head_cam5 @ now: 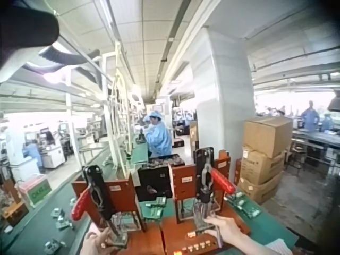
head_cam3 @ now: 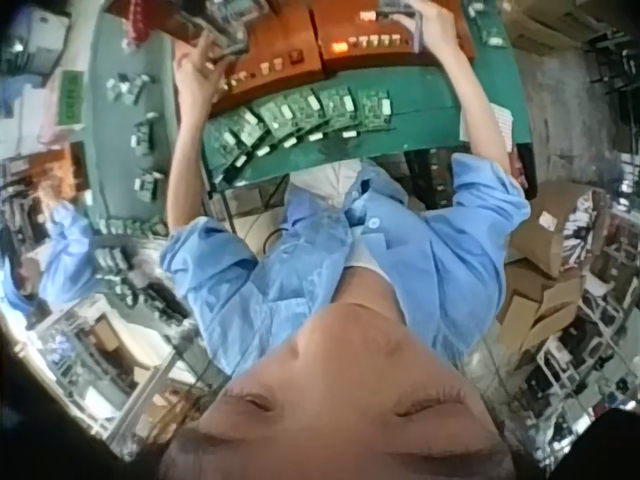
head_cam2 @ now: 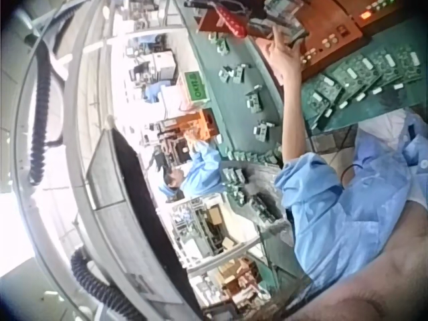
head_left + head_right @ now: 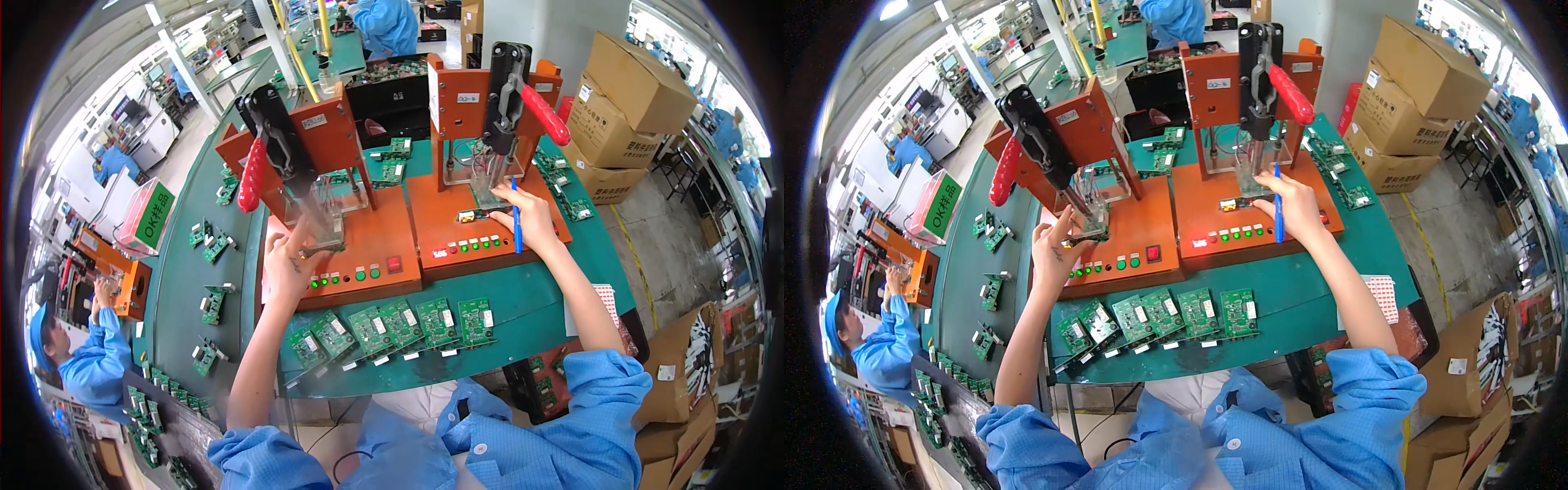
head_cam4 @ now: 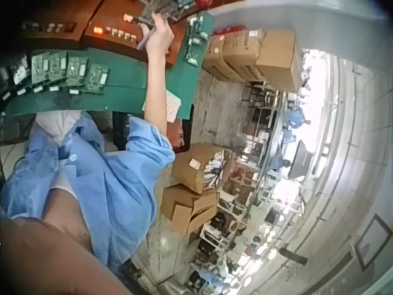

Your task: The person tests circuit boards by loading them into testing fixtures, operating the machines with levers and buttons, marking the boards with a pen, and placing them onto the table.

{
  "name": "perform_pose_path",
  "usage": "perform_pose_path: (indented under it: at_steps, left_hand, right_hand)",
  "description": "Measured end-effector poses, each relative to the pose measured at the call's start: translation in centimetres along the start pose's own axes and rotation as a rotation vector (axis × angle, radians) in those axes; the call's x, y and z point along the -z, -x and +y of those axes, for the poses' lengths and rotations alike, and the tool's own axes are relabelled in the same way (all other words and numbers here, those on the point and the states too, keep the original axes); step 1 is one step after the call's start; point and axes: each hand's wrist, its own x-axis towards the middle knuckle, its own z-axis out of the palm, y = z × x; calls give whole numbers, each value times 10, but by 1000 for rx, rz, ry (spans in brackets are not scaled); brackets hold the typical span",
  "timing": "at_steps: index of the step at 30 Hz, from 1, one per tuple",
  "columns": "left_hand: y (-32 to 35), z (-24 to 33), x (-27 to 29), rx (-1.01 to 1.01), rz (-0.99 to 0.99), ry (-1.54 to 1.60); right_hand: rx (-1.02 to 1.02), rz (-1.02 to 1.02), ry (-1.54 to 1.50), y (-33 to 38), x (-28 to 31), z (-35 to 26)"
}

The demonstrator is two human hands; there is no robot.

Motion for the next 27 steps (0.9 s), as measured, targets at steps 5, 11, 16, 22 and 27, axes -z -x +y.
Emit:
perform_pose_path:
  at_steps: [5,11,16,22,27]
  left_hand:
    - [6,14,-4,98,-49,-55]
    - [56,104,-43,-111,-11,-159]
    - [59,117,-66,-234,-83,-297]
    - [50,101,-39,-116,22,13]
    - [-62,64,48,-128,760,71]
  right_hand:
    - [-25,-33,-29,2,6,-4]
    - [-118,216,136,66,25,3]
    - [-94,172,236,105,33,12]
    - [-109,133,220,88,49,-8]
    - [210,525,-135,-42,84,-71]
